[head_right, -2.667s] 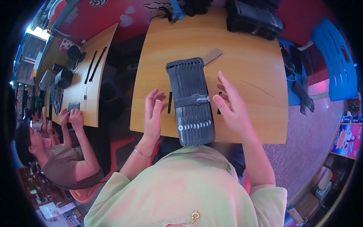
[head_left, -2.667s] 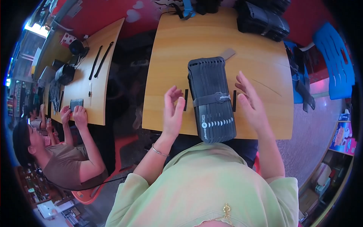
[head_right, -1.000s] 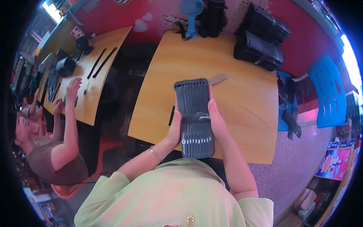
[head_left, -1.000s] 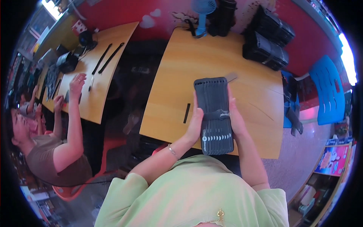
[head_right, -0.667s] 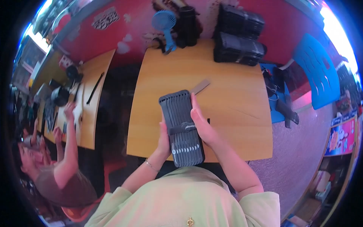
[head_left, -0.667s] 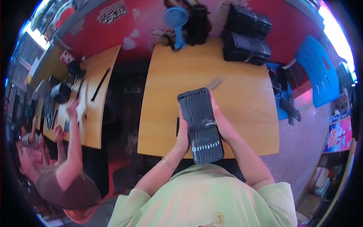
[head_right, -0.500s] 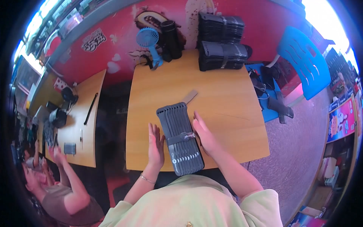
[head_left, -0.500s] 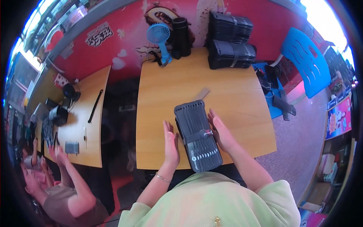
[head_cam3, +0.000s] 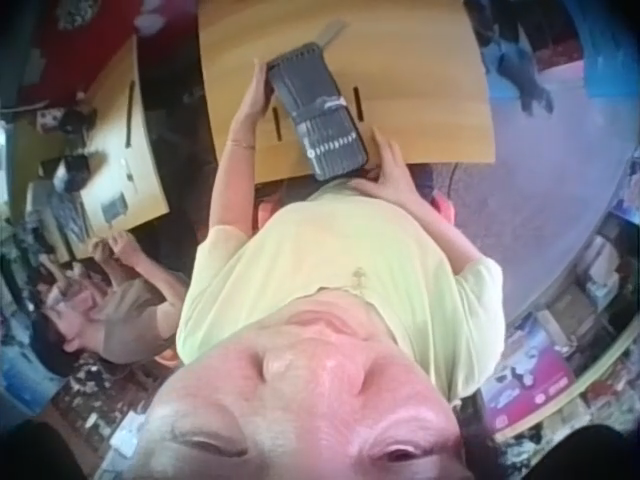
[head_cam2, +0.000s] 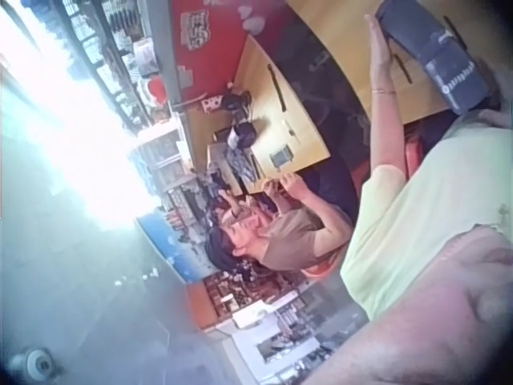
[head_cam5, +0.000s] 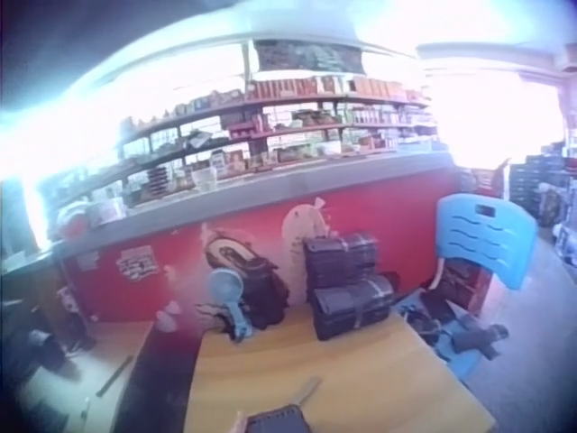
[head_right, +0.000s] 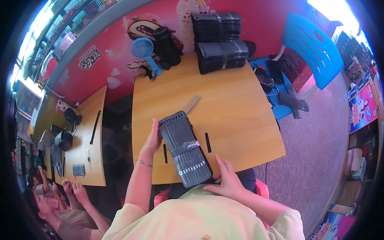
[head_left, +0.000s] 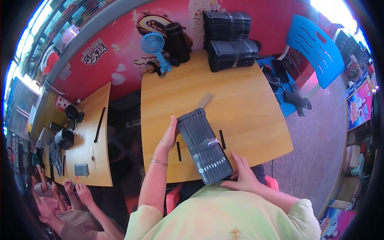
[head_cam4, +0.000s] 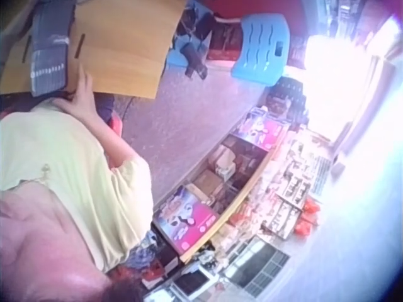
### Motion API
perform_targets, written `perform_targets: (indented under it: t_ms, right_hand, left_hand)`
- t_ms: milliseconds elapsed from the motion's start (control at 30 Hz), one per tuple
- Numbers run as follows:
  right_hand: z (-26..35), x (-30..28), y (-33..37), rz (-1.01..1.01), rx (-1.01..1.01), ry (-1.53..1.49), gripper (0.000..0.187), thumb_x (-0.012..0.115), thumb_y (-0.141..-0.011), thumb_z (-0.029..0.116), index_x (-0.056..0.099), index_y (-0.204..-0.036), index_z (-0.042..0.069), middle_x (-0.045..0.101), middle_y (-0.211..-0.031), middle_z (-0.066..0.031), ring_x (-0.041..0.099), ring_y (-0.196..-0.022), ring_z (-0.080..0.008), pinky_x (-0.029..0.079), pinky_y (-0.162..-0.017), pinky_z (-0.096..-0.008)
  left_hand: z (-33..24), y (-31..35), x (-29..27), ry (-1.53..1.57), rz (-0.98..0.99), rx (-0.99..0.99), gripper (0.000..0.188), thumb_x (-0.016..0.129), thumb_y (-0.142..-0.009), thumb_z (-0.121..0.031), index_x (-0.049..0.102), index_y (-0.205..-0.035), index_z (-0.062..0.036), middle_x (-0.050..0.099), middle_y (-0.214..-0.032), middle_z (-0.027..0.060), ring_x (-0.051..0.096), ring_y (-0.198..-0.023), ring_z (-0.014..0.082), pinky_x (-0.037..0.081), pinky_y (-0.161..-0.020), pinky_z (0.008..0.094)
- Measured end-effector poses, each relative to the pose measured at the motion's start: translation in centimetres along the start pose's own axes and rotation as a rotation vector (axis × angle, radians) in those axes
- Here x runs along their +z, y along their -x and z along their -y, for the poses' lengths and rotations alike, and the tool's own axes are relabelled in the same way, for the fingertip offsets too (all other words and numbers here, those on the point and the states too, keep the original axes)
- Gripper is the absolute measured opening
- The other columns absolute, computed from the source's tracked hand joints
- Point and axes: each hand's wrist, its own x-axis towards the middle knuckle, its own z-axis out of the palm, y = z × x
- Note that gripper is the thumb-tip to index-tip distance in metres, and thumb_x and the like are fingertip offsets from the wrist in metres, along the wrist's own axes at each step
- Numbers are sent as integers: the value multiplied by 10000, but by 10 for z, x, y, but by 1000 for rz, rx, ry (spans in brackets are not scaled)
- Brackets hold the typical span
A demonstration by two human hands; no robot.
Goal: Packing and bundling small zippered cases using elastic straps.
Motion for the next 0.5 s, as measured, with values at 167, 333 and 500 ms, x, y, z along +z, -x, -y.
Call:
perform_targets:
  t_ms: [167, 333, 500]
  right_hand:
    - [-6, 15, -23, -74, -467, 162, 933, 831, -726, 219, 267, -1449, 49, 468, -1283, -181, 610, -941, -233, 538, -791, -308]
    - [-6, 7, -24, 100, -71, -529, 714, 786, -762, 90, 404, -1362, 39, 574, -1186, -79, 600, -1018, -179, 519, -825, -291]
    - [-14, -37, -45, -95, -343, -655, 556, 660, -864, 21, 424, -1368, 36, 566, -1191, -49, 538, -1108, -141, 455, -907, -281]
  left_hand:
    - [10, 8, -9, -2, -56, -13, 647, 295, -989, -574, 531, -1289, -51, 588, -1245, 28, 521, -1134, 151, 351, -997, 327]
    - [-7, 36, -24, -32, -107, 42, 597, 343, -981, -568, 534, -1294, -97, 607, -1234, 10, 538, -1113, 145, 384, -945, 342]
    - [-35, 47, 7, 50, -35, 218, 555, 371, -989, -528, 460, -1362, -127, 514, -1353, -4, 467, -1198, 153, 360, -972, 382]
